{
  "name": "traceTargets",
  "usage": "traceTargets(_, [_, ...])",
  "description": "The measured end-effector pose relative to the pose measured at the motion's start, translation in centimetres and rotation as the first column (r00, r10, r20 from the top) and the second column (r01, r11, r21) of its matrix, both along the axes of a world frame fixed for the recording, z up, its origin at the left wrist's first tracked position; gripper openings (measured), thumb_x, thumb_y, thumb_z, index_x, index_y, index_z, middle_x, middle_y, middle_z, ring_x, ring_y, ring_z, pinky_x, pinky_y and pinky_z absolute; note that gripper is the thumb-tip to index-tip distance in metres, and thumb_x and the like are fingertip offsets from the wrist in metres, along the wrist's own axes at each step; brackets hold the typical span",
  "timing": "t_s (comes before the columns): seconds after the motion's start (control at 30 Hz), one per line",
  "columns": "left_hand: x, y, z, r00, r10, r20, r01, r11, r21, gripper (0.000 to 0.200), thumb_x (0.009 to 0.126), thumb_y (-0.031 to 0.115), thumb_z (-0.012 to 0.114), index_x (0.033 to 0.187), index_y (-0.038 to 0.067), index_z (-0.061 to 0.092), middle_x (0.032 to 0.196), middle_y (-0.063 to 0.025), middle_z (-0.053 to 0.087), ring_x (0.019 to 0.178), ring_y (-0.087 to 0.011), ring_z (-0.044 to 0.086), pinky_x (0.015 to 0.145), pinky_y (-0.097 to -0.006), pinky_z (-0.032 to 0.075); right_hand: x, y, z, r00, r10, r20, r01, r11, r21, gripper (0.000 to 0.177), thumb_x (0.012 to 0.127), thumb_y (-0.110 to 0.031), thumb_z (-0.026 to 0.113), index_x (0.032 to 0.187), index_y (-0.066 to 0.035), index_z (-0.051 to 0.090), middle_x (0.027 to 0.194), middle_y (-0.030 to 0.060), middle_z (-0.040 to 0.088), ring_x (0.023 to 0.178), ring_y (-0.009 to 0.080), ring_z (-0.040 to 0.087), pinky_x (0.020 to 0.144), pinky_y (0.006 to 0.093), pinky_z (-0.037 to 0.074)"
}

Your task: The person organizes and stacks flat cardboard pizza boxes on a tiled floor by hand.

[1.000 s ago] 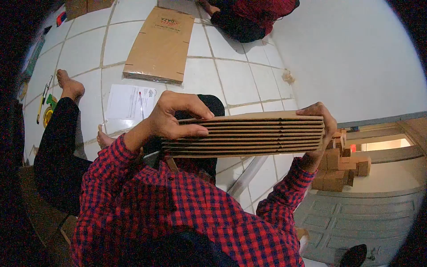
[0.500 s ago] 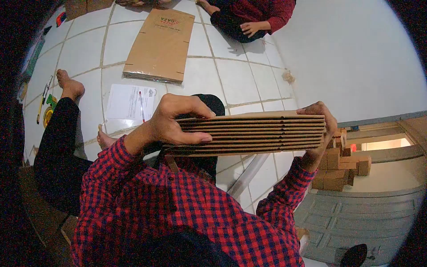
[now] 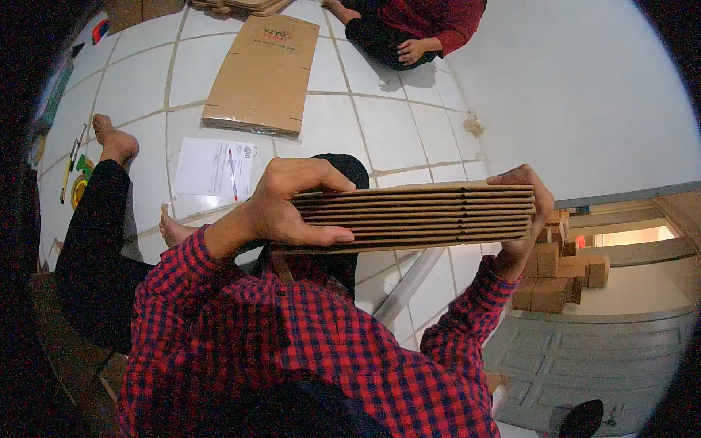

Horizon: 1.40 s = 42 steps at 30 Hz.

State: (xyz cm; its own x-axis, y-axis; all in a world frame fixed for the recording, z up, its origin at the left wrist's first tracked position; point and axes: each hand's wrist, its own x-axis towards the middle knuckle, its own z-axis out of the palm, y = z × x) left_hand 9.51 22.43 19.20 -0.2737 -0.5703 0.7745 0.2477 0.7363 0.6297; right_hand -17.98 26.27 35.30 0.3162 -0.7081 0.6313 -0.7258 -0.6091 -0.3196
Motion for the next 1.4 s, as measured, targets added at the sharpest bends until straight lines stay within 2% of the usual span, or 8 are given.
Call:
traceTargets(0.47, [-0.5, 1.9, 0.7, 0.900, 0.085, 0.427, -0.126, 0.989, 0.070, 0.077, 0.058, 0.027, 0.079, 0.124, 0.014, 0.041, 0.107, -0.0131, 0.057, 0.093, -0.0314, 0.060, 0.076, -0.0386, 0.049, -2.9, -0.7, -1.2, 1.000, 0.018, 0.012, -0.016, 0.990, -0.140, 0.052, 0.063, -0.026, 0.074, 0.099, 0.007, 0.057, 0.087, 0.0109, 0.061, 0.078, 0.0188, 0.059, 0.072, 0.0301, 0.048])
traceTargets(0.67, [0.2, -1.5, 1.3, 0.808, 0.077, 0.583, -0.198, 0.969, 0.146, 0.064, 0.061, 0.017, 0.072, 0.116, 0.010, 0.039, 0.082, -0.0200, 0.061, 0.081, -0.0339, 0.062, 0.068, -0.0457, 0.049, -1.9, -4.9, 2.6, 0.997, -0.015, -0.074, 0.017, 1.000, 0.014, 0.067, 0.065, -0.036, 0.078, 0.108, 0.008, 0.055, 0.094, 0.0141, 0.061, 0.086, 0.0189, 0.059, 0.078, 0.0333, 0.048])
traceTargets(0.83, [0.4, -7.0, 6.1, 0.896, -0.001, 0.444, -0.065, 0.989, 0.134, 0.054, 0.058, 0.022, 0.076, 0.102, 0.004, 0.052, 0.082, -0.0234, 0.062, 0.082, -0.0324, 0.063, 0.072, -0.0381, 0.049, -0.7, -11.0, 3.0, 0.928, -0.302, 0.217, 0.107, 0.775, 0.623, 0.046, 0.086, -0.039, 0.057, 0.096, 0.006, 0.059, 0.085, 0.0027, 0.059, 0.076, 0.0110, 0.055, 0.069, 0.0294, 0.046])
traceTargets(0.9, [-0.2, -8.7, 5.3, 0.852, -0.386, 0.353, 0.129, 0.810, 0.573, 0.054, 0.059, 0.025, 0.078, 0.102, -0.001, 0.057, 0.092, -0.0186, 0.064, 0.085, -0.0282, 0.063, 0.077, -0.0340, 0.048, -5.3, -15.2, -3.4, 0.947, -0.236, 0.219, 0.038, 0.758, 0.651, 0.051, 0.088, -0.038, 0.054, 0.113, 0.006, 0.057, 0.104, 0.0089, 0.061, 0.090, 0.0148, 0.058, 0.082, 0.0281, 0.046])
traceTargets(0.93, [-0.6, -9.5, 3.4, 0.816, -0.418, 0.400, 0.094, 0.778, 0.621, 0.057, 0.060, 0.025, 0.077, 0.105, -0.002, 0.057, 0.095, -0.0160, 0.064, 0.087, -0.0249, 0.061, 0.077, -0.0323, 0.047, -5.8, -16.2, -5.8, 0.894, -0.445, 0.046, 0.188, 0.466, 0.864, 0.055, 0.088, -0.040, 0.055, 0.117, 0.006, 0.055, 0.113, 0.0104, 0.058, 0.101, 0.0169, 0.055, 0.091, 0.0288, 0.041])
traceTargets(1.1, [-2.2, -13.1, -13.4, 0.759, -0.532, 0.374, -0.053, 0.523, 0.851, 0.061, 0.068, 0.032, 0.074, 0.111, -0.006, 0.056, 0.102, -0.0155, 0.063, 0.090, -0.0210, 0.060, 0.078, -0.0318, 0.048, -4.0, -16.7, -20.0, 0.785, -0.599, 0.161, -0.003, 0.255, 0.967, 0.059, 0.082, -0.044, 0.062, 0.112, 0.006, 0.056, 0.107, 0.0144, 0.061, 0.091, 0.0197, 0.060, 0.077, 0.0312, 0.048])
traceTargets(1.2, [1.8, -12.4, -14.6, 0.772, -0.587, -0.243, 0.217, -0.116, 0.969, 0.075, 0.070, 0.042, 0.073, 0.122, -0.006, 0.048, 0.115, -0.0176, 0.057, 0.101, -0.0219, 0.058, 0.086, -0.0318, 0.047, -5.0, -18.4, -24.1, 0.738, -0.657, 0.153, -0.093, 0.126, 0.988, 0.055, 0.083, -0.042, 0.063, 0.114, 0.003, 0.055, 0.103, 0.0122, 0.062, 0.090, 0.0172, 0.060, 0.075, 0.0283, 0.049])
traceTargets(1.4, [6.8, -8.2, -11.7, 0.833, -0.538, -0.133, 0.094, -0.099, 0.991, 0.061, 0.075, 0.031, 0.071, 0.120, -0.003, 0.048, 0.108, -0.0110, 0.059, 0.094, -0.0150, 0.059, 0.079, -0.0254, 0.047, -6.3, -20.4, -25.1, 0.713, -0.635, 0.299, -0.250, 0.168, 0.954, 0.065, 0.073, -0.047, 0.070, 0.105, 0.009, 0.059, 0.095, 0.0177, 0.064, 0.078, 0.0231, 0.063, 0.067, 0.0331, 0.051])
